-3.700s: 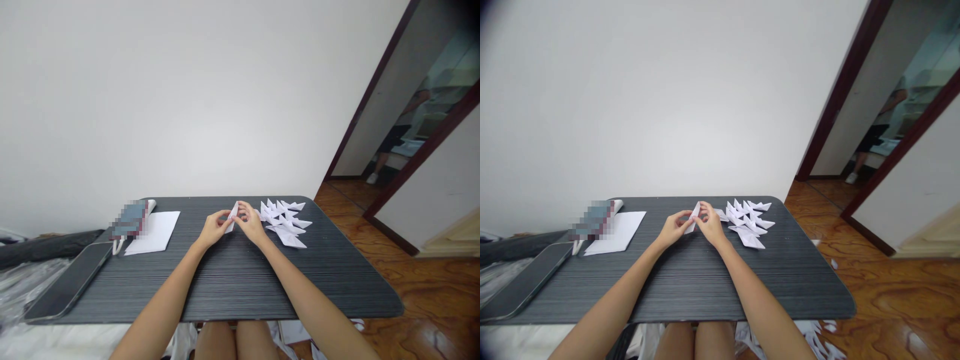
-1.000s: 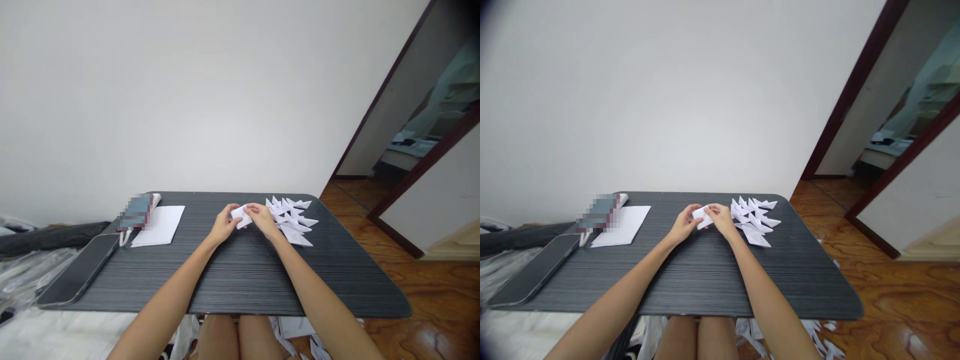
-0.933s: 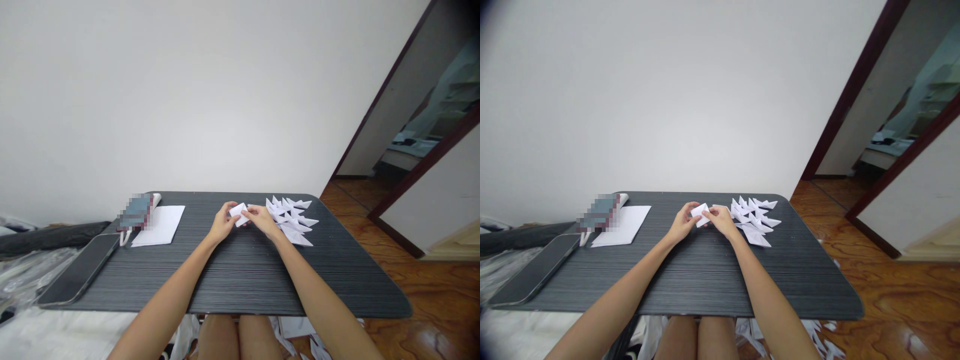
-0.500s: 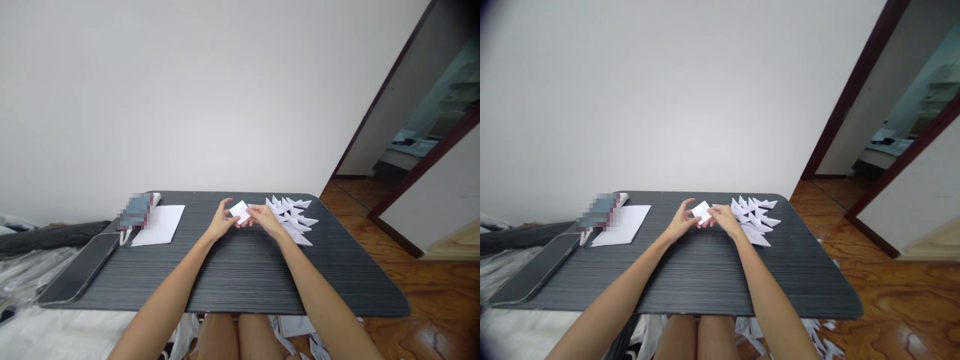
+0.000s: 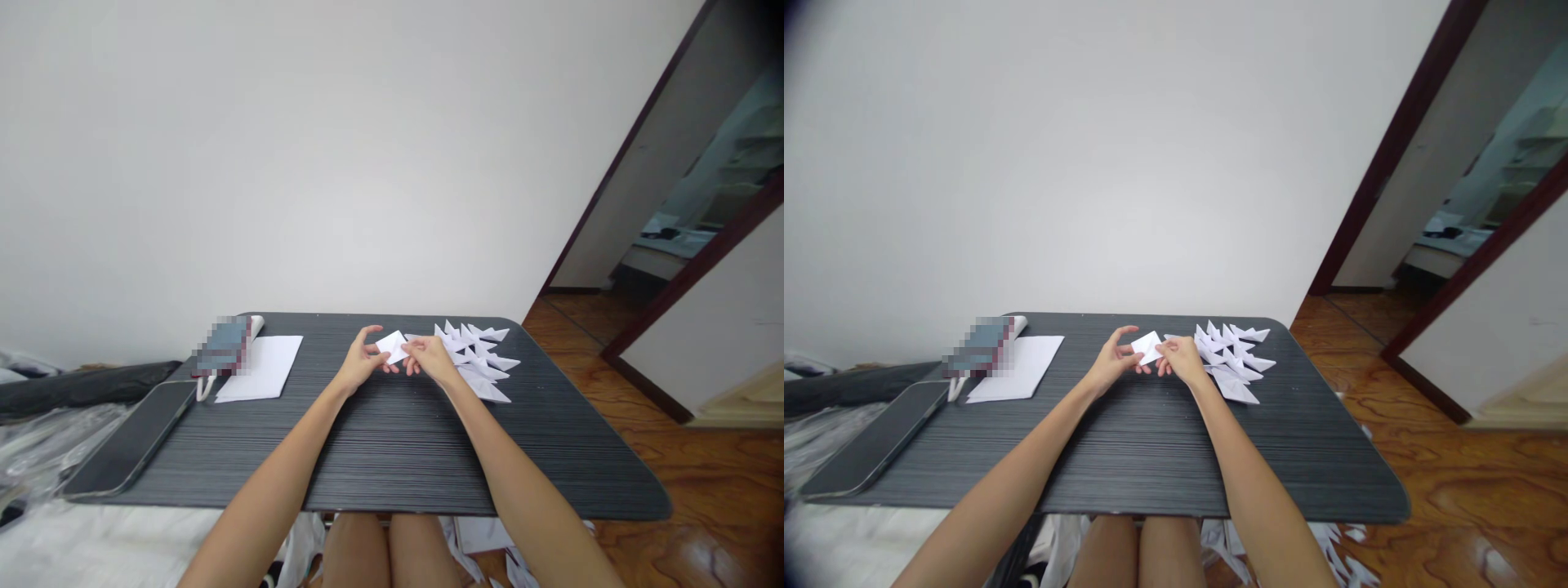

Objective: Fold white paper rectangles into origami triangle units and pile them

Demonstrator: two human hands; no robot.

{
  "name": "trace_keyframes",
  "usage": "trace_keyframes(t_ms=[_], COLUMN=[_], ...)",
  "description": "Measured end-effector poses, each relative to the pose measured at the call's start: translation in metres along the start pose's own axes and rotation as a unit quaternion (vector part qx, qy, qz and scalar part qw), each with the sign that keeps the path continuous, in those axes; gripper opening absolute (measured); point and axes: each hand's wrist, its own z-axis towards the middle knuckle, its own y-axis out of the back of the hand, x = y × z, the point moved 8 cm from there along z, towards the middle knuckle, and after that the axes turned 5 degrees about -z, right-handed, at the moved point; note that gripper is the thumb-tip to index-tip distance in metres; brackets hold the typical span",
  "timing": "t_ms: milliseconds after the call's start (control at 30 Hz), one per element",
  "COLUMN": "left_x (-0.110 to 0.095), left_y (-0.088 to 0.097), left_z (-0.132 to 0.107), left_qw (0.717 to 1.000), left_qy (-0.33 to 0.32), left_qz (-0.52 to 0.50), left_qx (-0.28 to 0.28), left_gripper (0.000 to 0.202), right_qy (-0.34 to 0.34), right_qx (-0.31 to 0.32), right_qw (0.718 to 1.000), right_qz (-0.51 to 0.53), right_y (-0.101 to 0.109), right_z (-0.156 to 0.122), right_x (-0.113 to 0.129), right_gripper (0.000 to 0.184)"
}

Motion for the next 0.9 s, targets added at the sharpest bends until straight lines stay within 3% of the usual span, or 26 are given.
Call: trace_keyframes(t_ms=[133, 300, 400, 533, 733, 900], left_x=[-0.009, -0.014, -0.015, -0.021, -0.030, -0.030], left_y=[0.000, 0.003, 0.011, 0.016, 0.010, 0.012], left_z=[-0.001, -0.001, 0.000, -0.001, -0.006, -0.006], left_qw=[1.000, 0.998, 0.996, 0.990, 0.989, 0.983], left_qy=[-0.017, -0.026, -0.036, -0.060, -0.090, -0.117], left_qz=[0.007, 0.053, 0.085, 0.101, 0.073, 0.081], left_qx=[0.017, 0.028, -0.018, -0.075, -0.093, -0.116], left_gripper=[0.046, 0.035, 0.029, 0.024, 0.021, 0.020], right_qy=[0.009, -0.007, 0.024, 0.082, 0.102, 0.103], right_qx=[-0.013, 0.034, 0.036, 0.072, 0.103, 0.091], right_qw=[1.000, 0.999, 0.998, 0.993, 0.989, 0.990], right_qz=[-0.005, 0.021, 0.045, 0.050, 0.033, 0.021], right_y=[0.007, 0.005, 0.005, -0.001, -0.004, -0.003], right_z=[-0.001, -0.004, -0.006, -0.009, -0.011, -0.009], right_x=[0.003, 0.005, 0.014, 0.030, 0.037, 0.034], right_gripper=[0.023, 0.023, 0.032, 0.027, 0.029, 0.026])
